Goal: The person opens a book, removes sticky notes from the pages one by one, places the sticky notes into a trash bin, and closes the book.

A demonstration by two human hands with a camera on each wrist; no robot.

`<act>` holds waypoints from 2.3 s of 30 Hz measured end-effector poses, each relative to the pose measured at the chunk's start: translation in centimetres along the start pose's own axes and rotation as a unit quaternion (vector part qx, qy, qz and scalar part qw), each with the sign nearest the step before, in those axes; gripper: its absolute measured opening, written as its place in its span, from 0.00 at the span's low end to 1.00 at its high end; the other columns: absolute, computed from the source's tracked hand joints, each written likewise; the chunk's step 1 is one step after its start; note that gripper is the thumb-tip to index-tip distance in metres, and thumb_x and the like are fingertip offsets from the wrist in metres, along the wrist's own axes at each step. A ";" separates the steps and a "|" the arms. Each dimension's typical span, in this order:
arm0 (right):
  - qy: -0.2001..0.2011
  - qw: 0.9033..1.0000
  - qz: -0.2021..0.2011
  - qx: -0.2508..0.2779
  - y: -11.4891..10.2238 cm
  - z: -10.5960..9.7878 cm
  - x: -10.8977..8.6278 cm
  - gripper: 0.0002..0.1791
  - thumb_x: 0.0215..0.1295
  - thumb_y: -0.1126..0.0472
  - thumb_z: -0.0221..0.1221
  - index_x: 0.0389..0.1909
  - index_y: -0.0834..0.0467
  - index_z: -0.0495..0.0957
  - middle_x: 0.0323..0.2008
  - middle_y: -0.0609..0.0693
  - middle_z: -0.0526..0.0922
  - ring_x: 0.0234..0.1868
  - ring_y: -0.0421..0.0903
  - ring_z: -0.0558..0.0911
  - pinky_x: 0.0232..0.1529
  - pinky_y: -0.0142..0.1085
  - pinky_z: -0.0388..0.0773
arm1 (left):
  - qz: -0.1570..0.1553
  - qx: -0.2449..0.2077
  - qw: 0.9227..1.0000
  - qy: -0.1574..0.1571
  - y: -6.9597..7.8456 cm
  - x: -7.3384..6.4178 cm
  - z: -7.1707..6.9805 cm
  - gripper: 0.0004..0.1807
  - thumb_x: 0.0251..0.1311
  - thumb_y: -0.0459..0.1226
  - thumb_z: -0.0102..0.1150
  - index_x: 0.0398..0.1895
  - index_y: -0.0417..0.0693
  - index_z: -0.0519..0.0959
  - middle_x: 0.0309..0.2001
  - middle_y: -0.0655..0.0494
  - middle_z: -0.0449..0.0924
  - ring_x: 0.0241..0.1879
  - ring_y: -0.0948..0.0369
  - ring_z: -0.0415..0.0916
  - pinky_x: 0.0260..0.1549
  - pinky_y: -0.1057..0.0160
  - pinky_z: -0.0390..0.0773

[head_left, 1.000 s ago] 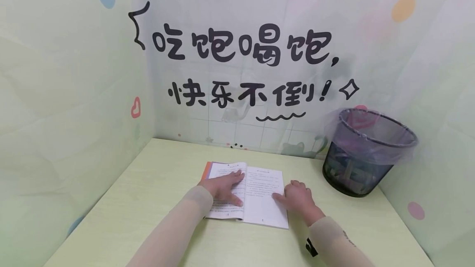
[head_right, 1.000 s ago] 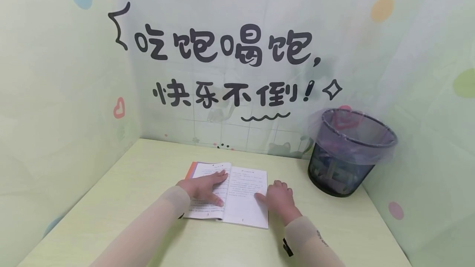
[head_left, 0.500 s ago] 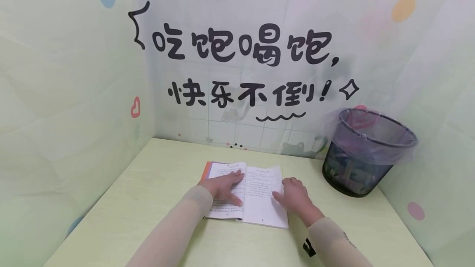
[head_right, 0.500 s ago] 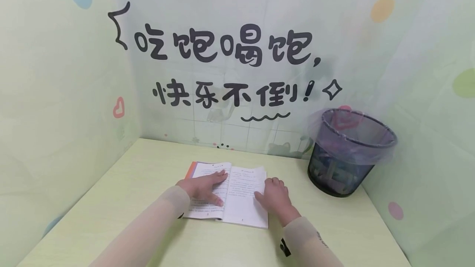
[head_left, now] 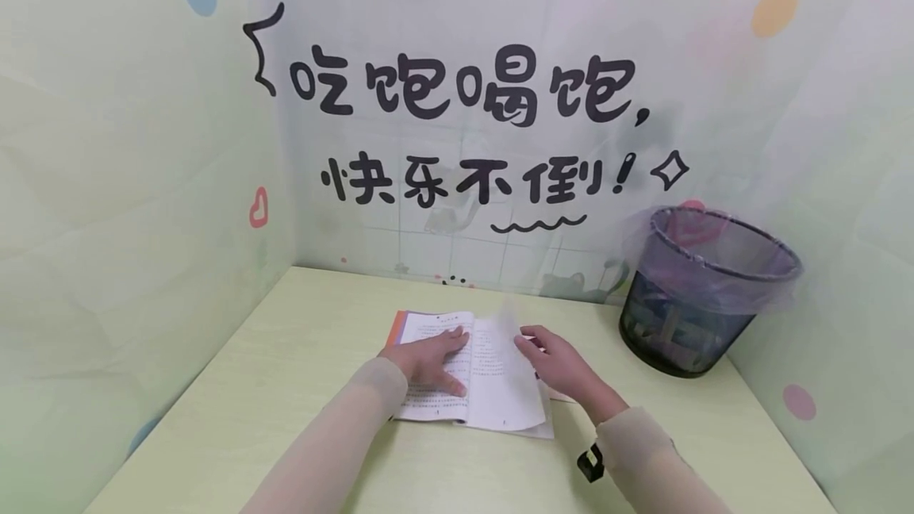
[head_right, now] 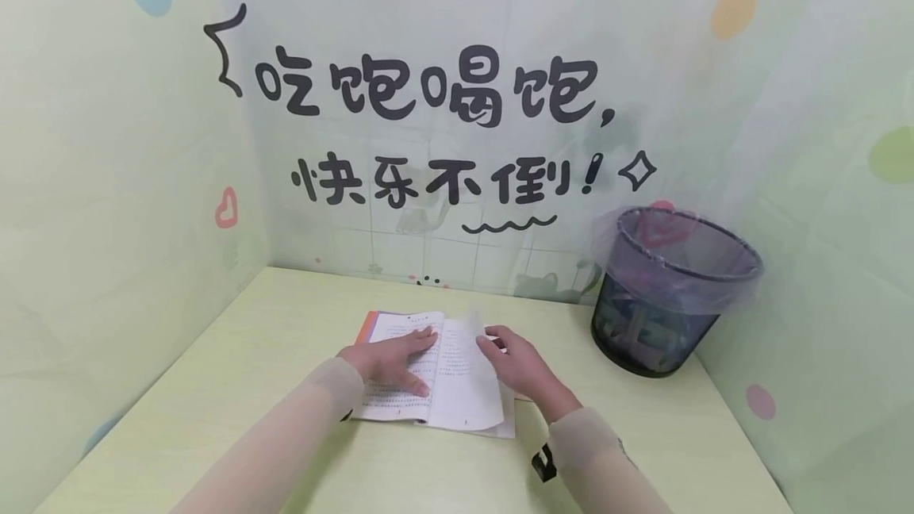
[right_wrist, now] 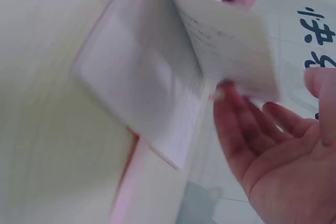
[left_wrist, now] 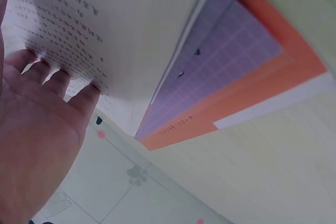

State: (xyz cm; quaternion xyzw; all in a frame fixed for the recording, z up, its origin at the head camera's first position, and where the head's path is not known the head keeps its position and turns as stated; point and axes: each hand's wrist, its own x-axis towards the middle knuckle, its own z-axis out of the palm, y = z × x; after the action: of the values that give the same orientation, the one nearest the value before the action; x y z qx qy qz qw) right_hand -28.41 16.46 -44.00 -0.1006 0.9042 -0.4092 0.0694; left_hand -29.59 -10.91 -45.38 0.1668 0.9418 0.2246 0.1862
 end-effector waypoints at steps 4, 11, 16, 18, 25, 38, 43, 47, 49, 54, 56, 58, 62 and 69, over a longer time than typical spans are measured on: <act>-0.030 0.988 0.002 0.152 0.6 0.7 0.1 0.33 0.91 0.41 0.43 0.74 0.63 0.76 0.59 0.60 0.88 0.50 0.50 0.89 0.52 0.46 0.89 | 0.011 -0.007 1.000 -0.001 -0.3 0.2 0.1 0.61 0.59 0.58 0.79 0.91 0.58 0.55 0.92 0.58 0.44 0.91 0.52 0.42 0.89 0.45 0.49; -0.020 0.980 -0.018 0.198 1.3 2.6 0.0 0.27 0.90 0.53 0.45 0.73 0.67 0.77 0.52 0.60 0.91 0.47 0.46 0.87 0.49 0.39 0.85 | 0.036 -0.013 0.999 0.021 -1.0 -0.1 0.0 0.62 0.58 0.59 0.81 0.90 0.55 0.56 0.92 0.57 0.44 0.91 0.50 0.43 0.89 0.45 0.51; -0.020 0.989 -0.062 0.132 1.3 4.0 -0.7 0.23 0.82 0.65 0.54 0.72 0.67 0.76 0.67 0.65 0.84 0.69 0.65 0.82 0.75 0.63 0.76 | 0.047 -0.020 0.998 0.043 -1.4 -0.8 -0.2 0.61 0.58 0.59 0.81 0.90 0.53 0.57 0.92 0.51 0.45 0.91 0.46 0.43 0.88 0.41 0.52; -0.036 0.991 -0.075 0.109 1.1 4.6 -0.8 0.25 0.83 0.63 0.53 0.76 0.65 0.73 0.73 0.65 0.80 0.77 0.69 0.74 0.81 0.69 0.64 | 0.042 -0.024 0.997 0.053 -1.7 -0.9 -0.1 0.62 0.57 0.60 0.81 0.90 0.53 0.58 0.92 0.48 0.46 0.91 0.46 0.43 0.87 0.39 0.54; -0.115 0.990 -0.083 0.027 0.2 6.0 -0.6 0.41 0.87 0.37 0.47 0.91 0.48 0.50 0.88 0.58 0.58 0.88 0.64 0.56 0.86 0.67 0.52 | 0.039 -0.031 0.996 0.078 -2.7 -0.7 0.4 0.61 0.57 0.64 0.79 0.89 0.55 0.60 0.91 0.48 0.49 0.90 0.45 0.47 0.85 0.36 0.59; -0.148 0.978 -0.095 -0.111 -0.7 7.7 -0.8 0.44 0.80 0.26 0.49 0.90 0.38 0.52 0.88 0.61 0.58 0.89 0.69 0.50 0.87 0.70 0.42 | -0.020 -0.080 0.994 0.078 -9.9 -3.5 -2.1 0.56 0.59 0.44 0.83 0.88 0.47 0.61 0.87 0.43 0.61 0.87 0.38 0.54 0.85 0.34 0.56; -0.144 0.977 -0.083 -0.138 -1.6 7.9 -1.1 0.45 0.78 0.26 0.53 0.89 0.36 0.54 0.87 0.65 0.57 0.89 0.70 0.51 0.87 0.70 0.43 | -0.029 -0.049 0.994 0.094 -10.8 -4.4 -3.8 0.52 0.64 0.43 0.80 0.87 0.45 0.63 0.85 0.38 0.63 0.85 0.34 0.56 0.83 0.31 0.59; -0.138 0.976 -0.079 -0.148 -2.2 7.9 -1.2 0.45 0.77 0.27 0.55 0.89 0.36 0.56 0.87 0.66 0.58 0.89 0.69 0.52 0.87 0.71 0.45 | -0.003 -0.036 0.993 0.116 -9.3 -4.1 -4.6 0.43 0.72 0.42 0.71 0.85 0.41 0.64 0.83 0.37 0.66 0.83 0.35 0.60 0.82 0.32 0.61; -0.136 0.975 -0.083 -0.153 -2.4 7.9 -1.3 0.45 0.77 0.27 0.56 0.89 0.37 0.57 0.86 0.67 0.59 0.88 0.70 0.53 0.86 0.72 0.46 | 0.013 -0.033 0.992 0.118 -8.1 -3.5 -4.5 0.44 0.72 0.43 0.71 0.85 0.40 0.64 0.83 0.36 0.65 0.84 0.35 0.60 0.82 0.32 0.61; -0.131 0.972 -0.092 -0.171 -2.6 8.2 -1.2 0.46 0.77 0.27 0.55 0.88 0.39 0.58 0.86 0.67 0.59 0.88 0.70 0.55 0.85 0.74 0.48 | 0.036 -0.039 0.995 0.080 -4.6 -1.9 -2.9 0.54 0.62 0.51 0.79 0.87 0.50 0.62 0.88 0.44 0.58 0.88 0.41 0.53 0.86 0.35 0.55; -0.128 0.971 -0.096 -0.179 -2.6 8.3 -1.2 0.46 0.77 0.26 0.55 0.89 0.40 0.58 0.86 0.67 0.60 0.88 0.69 0.55 0.84 0.74 0.48 | 0.045 -0.042 0.996 0.057 -3.4 -1.4 -2.3 0.57 0.59 0.53 0.82 0.88 0.53 0.61 0.89 0.48 0.55 0.89 0.44 0.50 0.87 0.37 0.52; -0.126 0.969 -0.100 -0.188 -2.5 8.4 -1.0 0.46 0.77 0.26 0.54 0.89 0.40 0.58 0.85 0.67 0.60 0.88 0.69 0.56 0.84 0.75 0.49 | 0.058 -0.041 0.997 0.042 -2.5 -1.0 -1.8 0.59 0.57 0.53 0.84 0.89 0.53 0.60 0.90 0.49 0.53 0.90 0.44 0.48 0.88 0.38 0.51; -0.123 0.966 -0.105 -0.202 -2.3 8.5 -0.9 0.47 0.77 0.26 0.52 0.89 0.41 0.57 0.85 0.67 0.61 0.87 0.70 0.57 0.83 0.75 0.50 | 0.073 -0.024 0.997 0.026 -1.5 -0.6 -1.2 0.60 0.58 0.52 0.83 0.88 0.49 0.59 0.90 0.47 0.50 0.90 0.43 0.47 0.88 0.39 0.49; -0.128 0.966 -0.109 -0.198 -2.1 7.8 -1.2 0.46 0.78 0.27 0.53 0.89 0.43 0.58 0.85 0.68 0.61 0.87 0.72 0.57 0.84 0.73 0.51 | 0.056 -0.022 0.998 0.014 -0.9 -0.4 -0.8 0.58 0.61 0.53 0.81 0.88 0.49 0.59 0.91 0.49 0.48 0.90 0.44 0.46 0.88 0.40 0.50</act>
State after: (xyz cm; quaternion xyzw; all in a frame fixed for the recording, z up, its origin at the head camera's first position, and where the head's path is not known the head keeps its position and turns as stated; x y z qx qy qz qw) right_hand -25.38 9.73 -47.43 -0.2620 0.9343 -0.2108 0.1184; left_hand -29.78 -12.06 -45.06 0.2117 0.9283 0.2580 0.1636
